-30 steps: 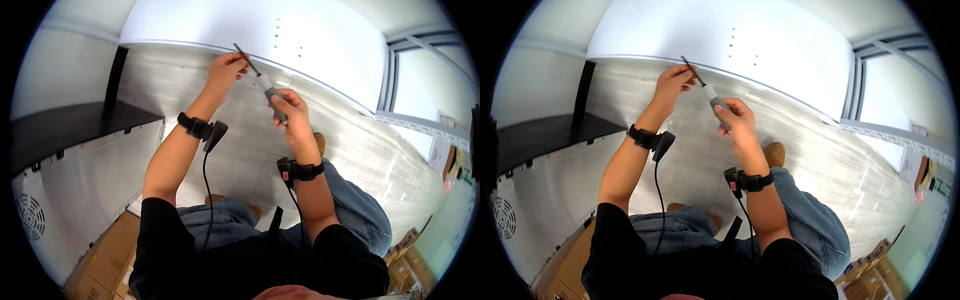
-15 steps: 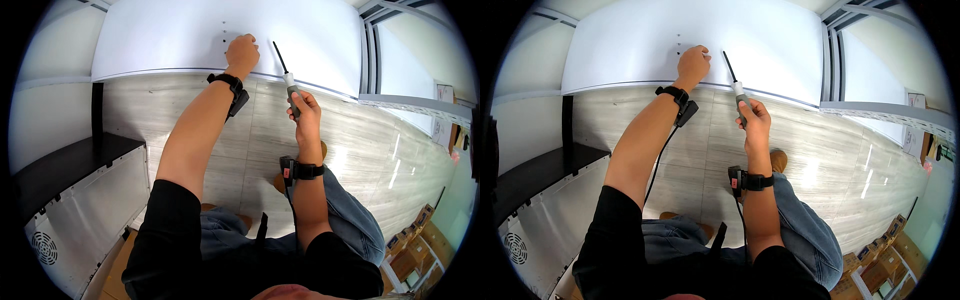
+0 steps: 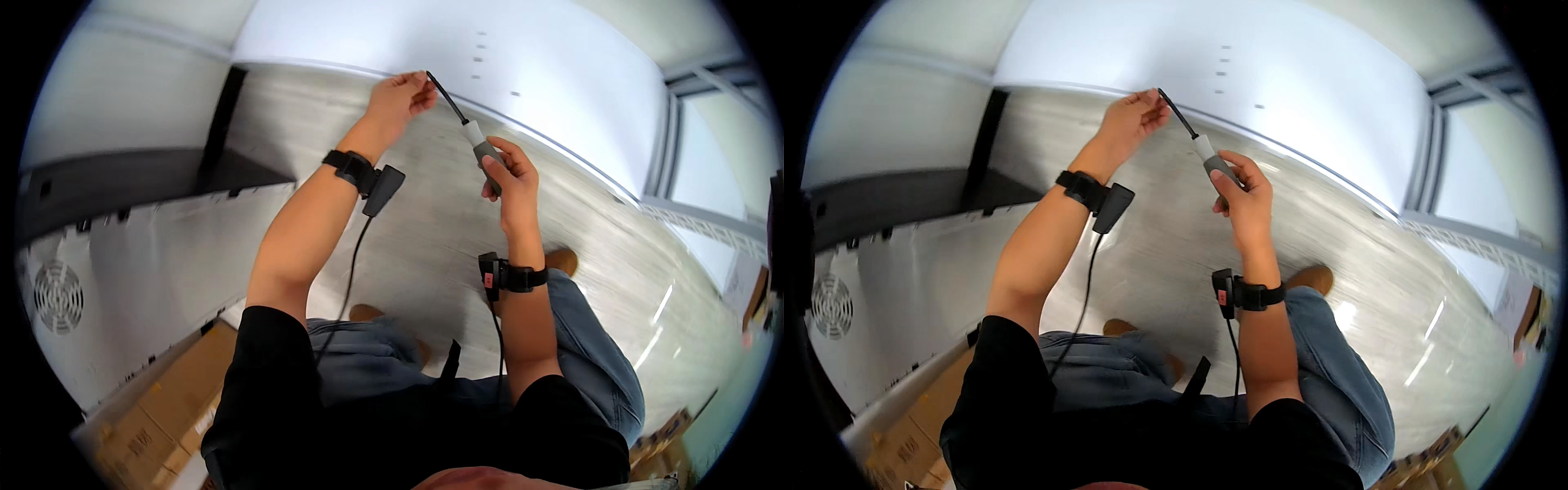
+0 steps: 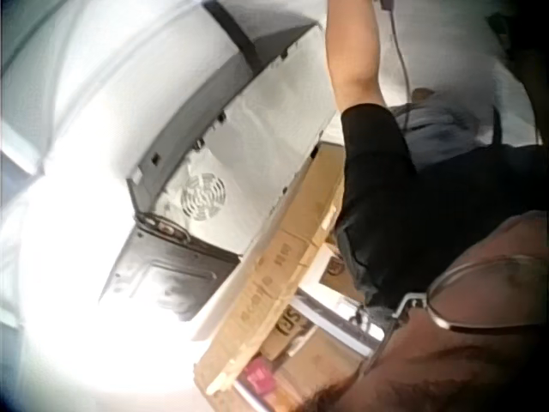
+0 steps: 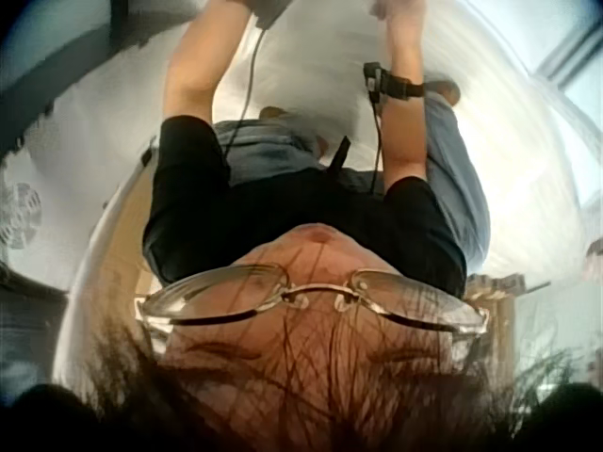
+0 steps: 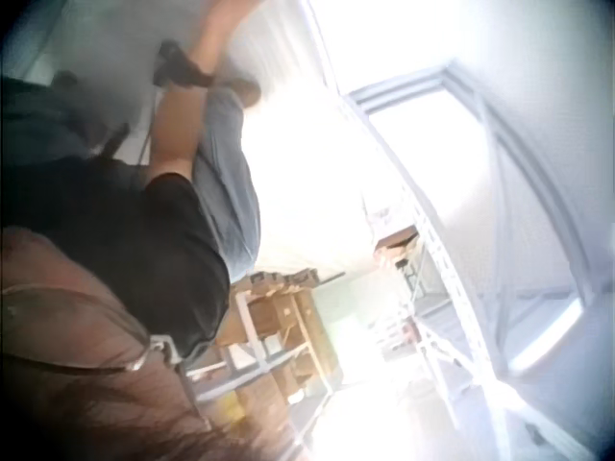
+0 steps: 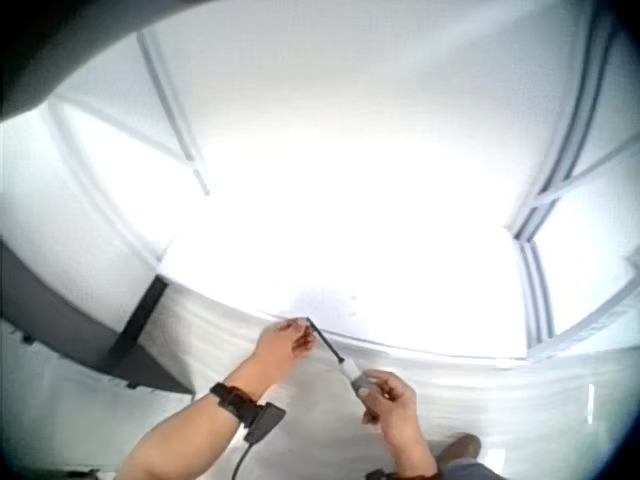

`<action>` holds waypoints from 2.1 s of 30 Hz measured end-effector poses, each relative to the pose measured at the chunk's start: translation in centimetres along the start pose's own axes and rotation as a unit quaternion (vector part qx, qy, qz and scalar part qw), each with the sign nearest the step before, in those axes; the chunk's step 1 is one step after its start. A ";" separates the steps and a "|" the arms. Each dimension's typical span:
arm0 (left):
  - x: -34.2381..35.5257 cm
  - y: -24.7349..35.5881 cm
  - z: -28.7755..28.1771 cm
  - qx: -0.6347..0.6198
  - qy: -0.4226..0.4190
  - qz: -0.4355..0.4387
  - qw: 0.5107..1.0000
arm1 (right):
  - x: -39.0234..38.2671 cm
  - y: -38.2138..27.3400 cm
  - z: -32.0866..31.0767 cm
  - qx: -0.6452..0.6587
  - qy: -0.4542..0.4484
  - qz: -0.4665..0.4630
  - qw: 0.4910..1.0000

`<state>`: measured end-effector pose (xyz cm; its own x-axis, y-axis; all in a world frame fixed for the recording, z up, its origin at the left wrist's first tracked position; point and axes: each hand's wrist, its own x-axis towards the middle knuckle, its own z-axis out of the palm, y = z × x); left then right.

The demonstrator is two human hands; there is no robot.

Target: The person uses a screwdriver to fasten screws into a metal panel on a wall-mounted unit, then wipes the unit with a blue cloth. The person handles the screwdriver and cloth while working on the unit in a storage area.

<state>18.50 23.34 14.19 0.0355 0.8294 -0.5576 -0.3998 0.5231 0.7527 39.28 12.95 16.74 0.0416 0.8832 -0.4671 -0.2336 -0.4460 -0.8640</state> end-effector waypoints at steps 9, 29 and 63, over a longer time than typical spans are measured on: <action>-9.3 0.1 -14.1 -0.152 0.175 -0.016 0.973 | -3.2 5.1 10.1 -0.110 -0.140 0.014 0.984; -17.4 -5.9 -25.3 -0.083 0.280 -0.083 0.953 | -4.8 8.5 14.6 -0.349 -0.307 -0.215 0.859; -15.4 -4.3 -23.2 -0.286 0.345 0.059 0.892 | -5.7 14.4 17.3 -0.142 -0.343 -0.002 0.929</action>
<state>-1.57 3.76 11.42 -0.5314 0.4511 -0.7170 -0.7719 0.0907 0.6292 18.84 4.00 10.24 -0.6087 0.7264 -0.3191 0.0353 -0.3770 -0.9255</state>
